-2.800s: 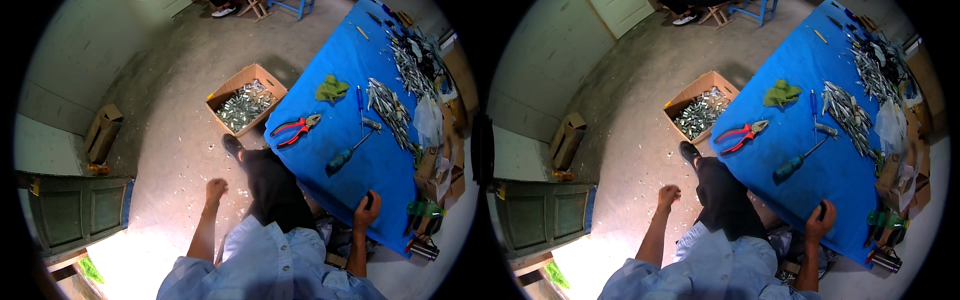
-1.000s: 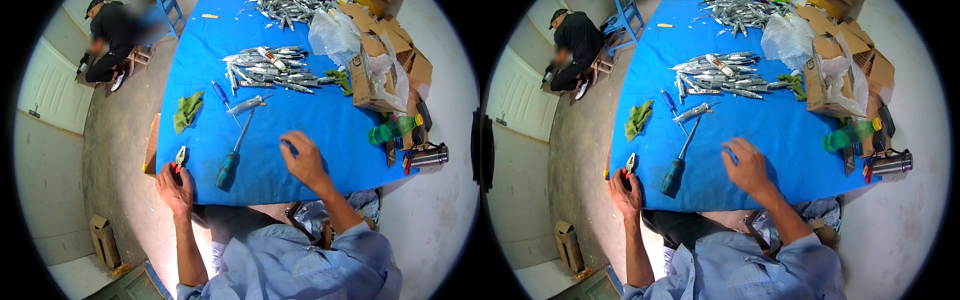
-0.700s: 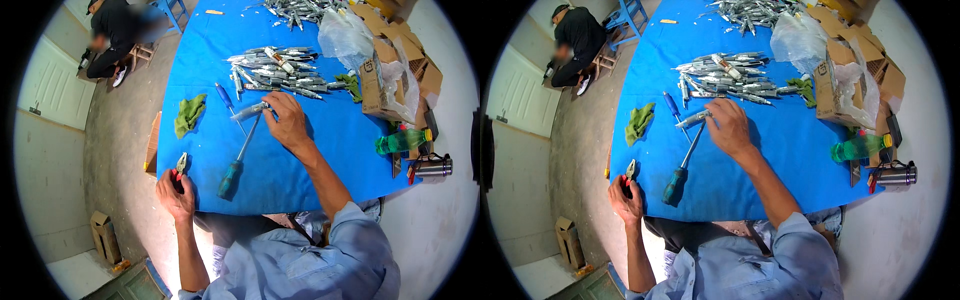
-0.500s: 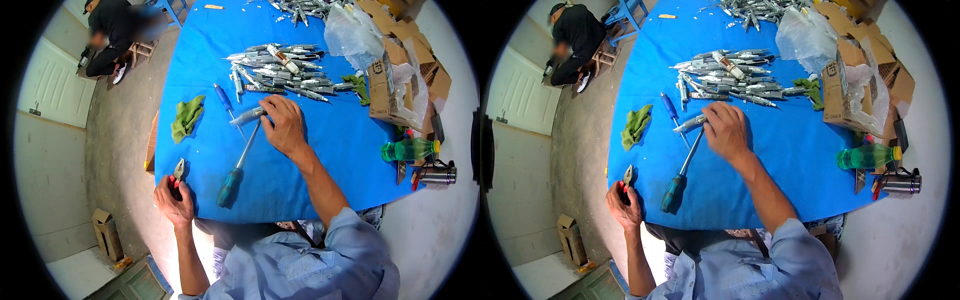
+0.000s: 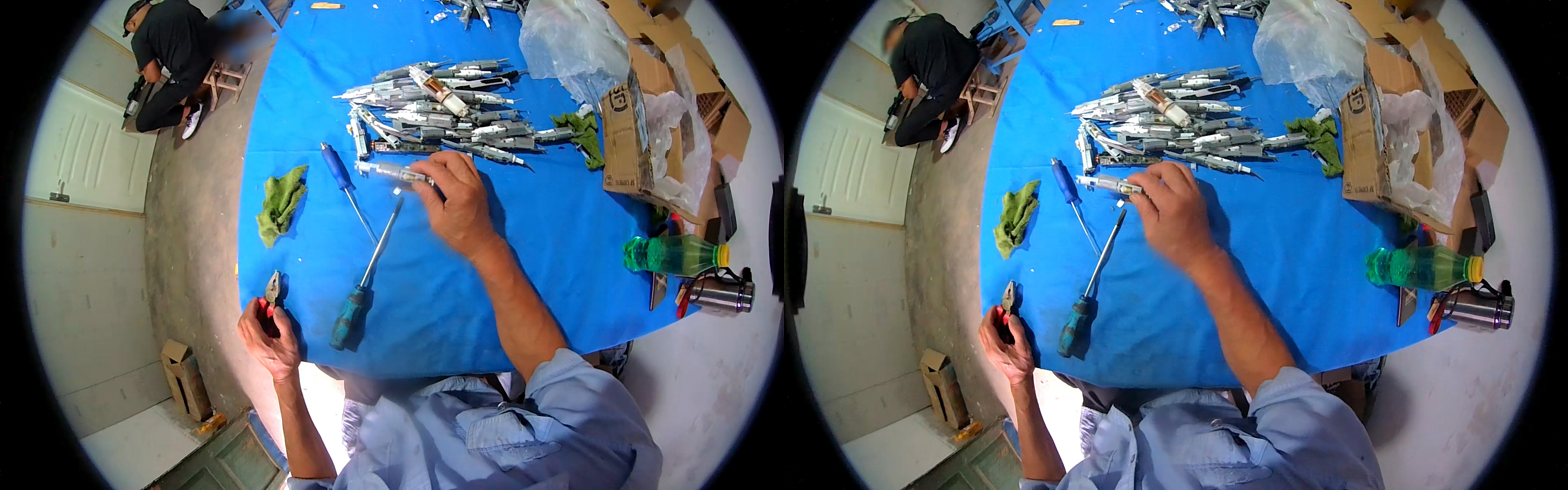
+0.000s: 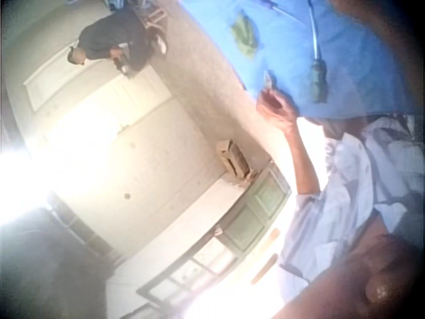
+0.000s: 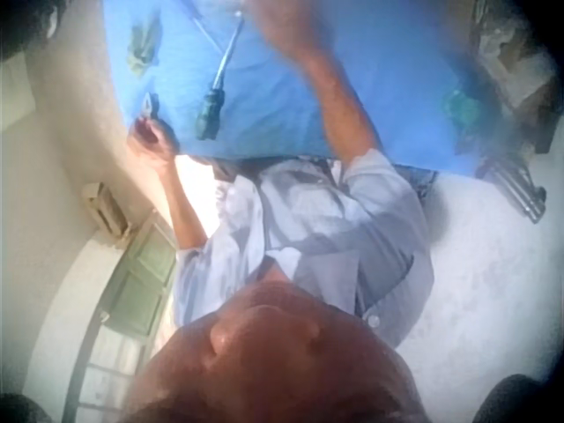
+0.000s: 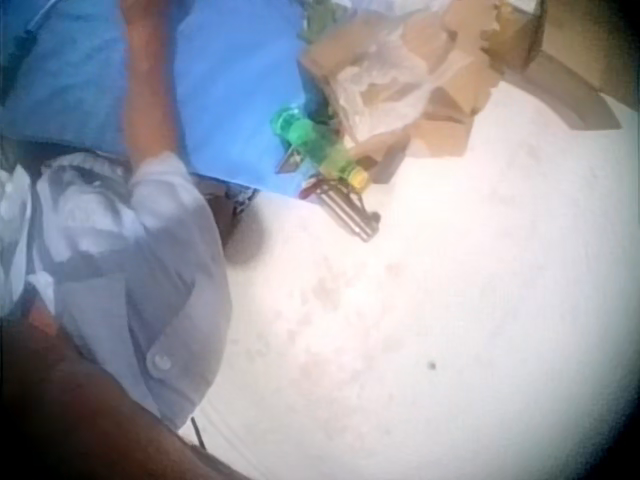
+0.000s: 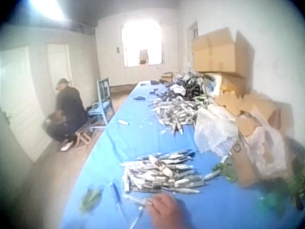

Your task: The person sits at a table covered with a blue cloth and uses a screwdriver to manipulate small mechanical parts. They also use pliers to adjust components and handle various small metal pieces, assembling them into a larger unit.

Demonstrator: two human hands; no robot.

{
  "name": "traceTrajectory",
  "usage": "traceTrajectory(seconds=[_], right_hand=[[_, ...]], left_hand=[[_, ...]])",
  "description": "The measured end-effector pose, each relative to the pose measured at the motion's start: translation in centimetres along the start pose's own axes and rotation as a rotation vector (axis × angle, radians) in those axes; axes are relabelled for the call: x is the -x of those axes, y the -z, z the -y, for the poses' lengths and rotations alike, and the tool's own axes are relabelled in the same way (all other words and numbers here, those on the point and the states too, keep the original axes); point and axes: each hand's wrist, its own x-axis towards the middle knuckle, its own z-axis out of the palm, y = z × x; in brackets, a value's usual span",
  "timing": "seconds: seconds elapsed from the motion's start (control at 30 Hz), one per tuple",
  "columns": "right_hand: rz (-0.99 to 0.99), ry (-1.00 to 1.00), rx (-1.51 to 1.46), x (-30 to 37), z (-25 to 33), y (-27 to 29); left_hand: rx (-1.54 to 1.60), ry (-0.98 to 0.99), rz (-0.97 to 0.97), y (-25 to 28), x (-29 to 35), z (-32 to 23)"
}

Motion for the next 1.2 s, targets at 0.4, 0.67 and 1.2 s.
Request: traceTrajectory(seconds=[0.4, 0.67, 1.2], right_hand=[[0.077, -0.671, -1.099, 0.1, -1.7, 1.6], [0.104, -0.686, -1.148, 0.0, -1.6, 1.8], [0.118, -0.668, -1.153, -0.1, -1.2, 1.9]], left_hand=[[-0.02, -0.021, -0.008, -0.1, 0.1, 0.2], [-0.001, -0.011, -0.013, -0.1, 0.1, 0.1], [0.011, 0.004, -0.009, -0.2, 0.2, 0.3]])
